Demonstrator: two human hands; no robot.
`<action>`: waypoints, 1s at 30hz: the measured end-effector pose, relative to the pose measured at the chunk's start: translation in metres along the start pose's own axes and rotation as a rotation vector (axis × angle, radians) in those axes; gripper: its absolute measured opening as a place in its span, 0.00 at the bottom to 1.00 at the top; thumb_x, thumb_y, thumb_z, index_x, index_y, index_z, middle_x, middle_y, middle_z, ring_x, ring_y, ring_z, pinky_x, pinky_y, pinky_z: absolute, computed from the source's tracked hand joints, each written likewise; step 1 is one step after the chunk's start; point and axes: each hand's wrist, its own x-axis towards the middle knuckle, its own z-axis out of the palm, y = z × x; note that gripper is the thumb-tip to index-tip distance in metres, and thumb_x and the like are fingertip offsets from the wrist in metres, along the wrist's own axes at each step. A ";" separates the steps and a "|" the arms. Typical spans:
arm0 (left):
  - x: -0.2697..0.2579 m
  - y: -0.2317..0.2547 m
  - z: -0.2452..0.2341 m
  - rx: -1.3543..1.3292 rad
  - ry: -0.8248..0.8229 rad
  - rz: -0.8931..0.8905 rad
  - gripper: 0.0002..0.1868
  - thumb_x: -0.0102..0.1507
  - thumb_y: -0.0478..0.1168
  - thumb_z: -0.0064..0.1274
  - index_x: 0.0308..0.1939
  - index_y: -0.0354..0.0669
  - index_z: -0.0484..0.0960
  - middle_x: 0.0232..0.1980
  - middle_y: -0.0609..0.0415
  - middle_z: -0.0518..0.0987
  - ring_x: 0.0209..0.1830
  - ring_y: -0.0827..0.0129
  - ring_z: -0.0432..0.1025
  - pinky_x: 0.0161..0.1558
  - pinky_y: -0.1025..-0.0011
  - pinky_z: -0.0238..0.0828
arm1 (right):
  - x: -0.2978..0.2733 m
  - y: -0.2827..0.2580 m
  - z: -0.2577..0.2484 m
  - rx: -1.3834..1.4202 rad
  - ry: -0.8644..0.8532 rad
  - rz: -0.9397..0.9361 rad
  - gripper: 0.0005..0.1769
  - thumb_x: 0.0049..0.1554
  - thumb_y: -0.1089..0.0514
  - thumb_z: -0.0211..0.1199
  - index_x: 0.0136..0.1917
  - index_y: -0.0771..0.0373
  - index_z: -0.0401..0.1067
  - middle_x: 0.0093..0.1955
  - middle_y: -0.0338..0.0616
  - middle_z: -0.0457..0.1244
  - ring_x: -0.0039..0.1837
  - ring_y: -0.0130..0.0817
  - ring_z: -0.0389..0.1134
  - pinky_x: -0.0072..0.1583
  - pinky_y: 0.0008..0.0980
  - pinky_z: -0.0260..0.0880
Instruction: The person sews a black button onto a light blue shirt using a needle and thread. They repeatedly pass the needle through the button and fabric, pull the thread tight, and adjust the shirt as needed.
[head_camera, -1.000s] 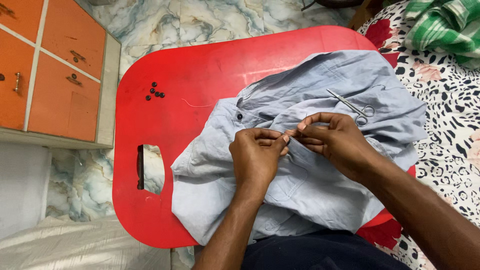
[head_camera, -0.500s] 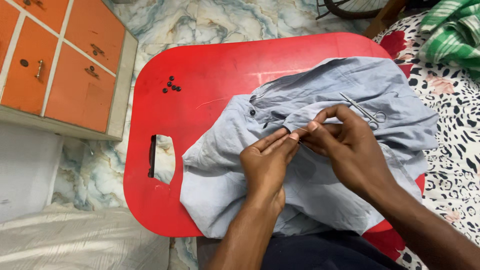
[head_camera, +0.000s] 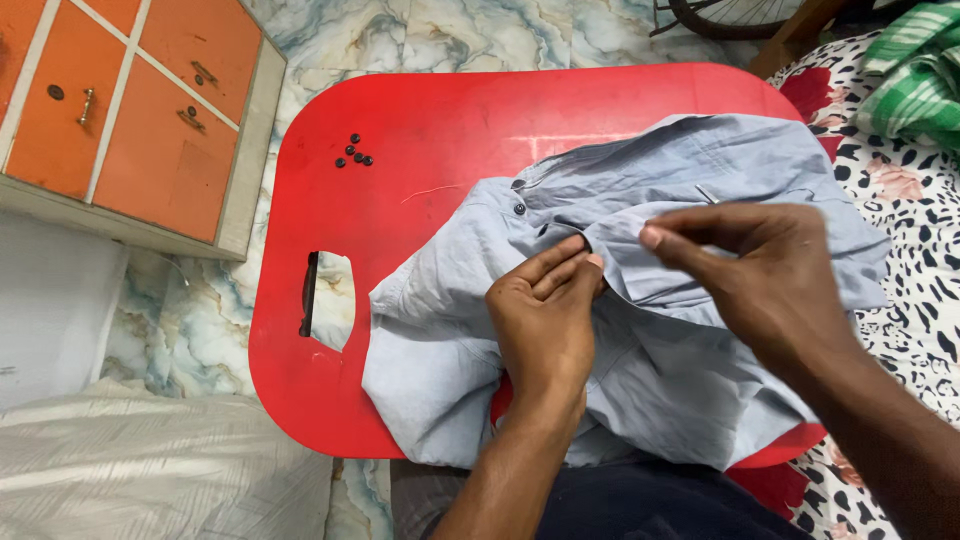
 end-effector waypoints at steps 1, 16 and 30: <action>0.000 0.000 0.000 0.002 -0.003 0.016 0.18 0.59 0.31 0.60 0.53 0.26 0.83 0.42 0.44 0.87 0.39 0.69 0.82 0.45 0.76 0.81 | 0.002 0.001 -0.003 -0.032 0.028 -0.117 0.12 0.55 0.59 0.71 0.53 0.63 0.81 0.47 0.52 0.74 0.46 0.38 0.76 0.47 0.34 0.79; 0.000 0.005 -0.005 0.064 0.091 0.014 0.18 0.58 0.30 0.60 0.50 0.31 0.73 0.42 0.41 0.87 0.41 0.66 0.84 0.45 0.74 0.81 | -0.006 -0.003 0.012 -0.102 -0.272 -0.286 0.11 0.53 0.60 0.68 0.50 0.61 0.82 0.45 0.42 0.76 0.47 0.30 0.79 0.51 0.32 0.80; -0.012 0.012 -0.023 0.020 -0.012 -0.207 0.19 0.63 0.34 0.48 0.58 0.31 0.75 0.45 0.38 0.85 0.47 0.63 0.81 0.55 0.70 0.78 | -0.022 0.011 0.024 0.034 -0.331 -0.158 0.09 0.56 0.61 0.65 0.50 0.63 0.80 0.45 0.44 0.76 0.50 0.30 0.78 0.52 0.30 0.79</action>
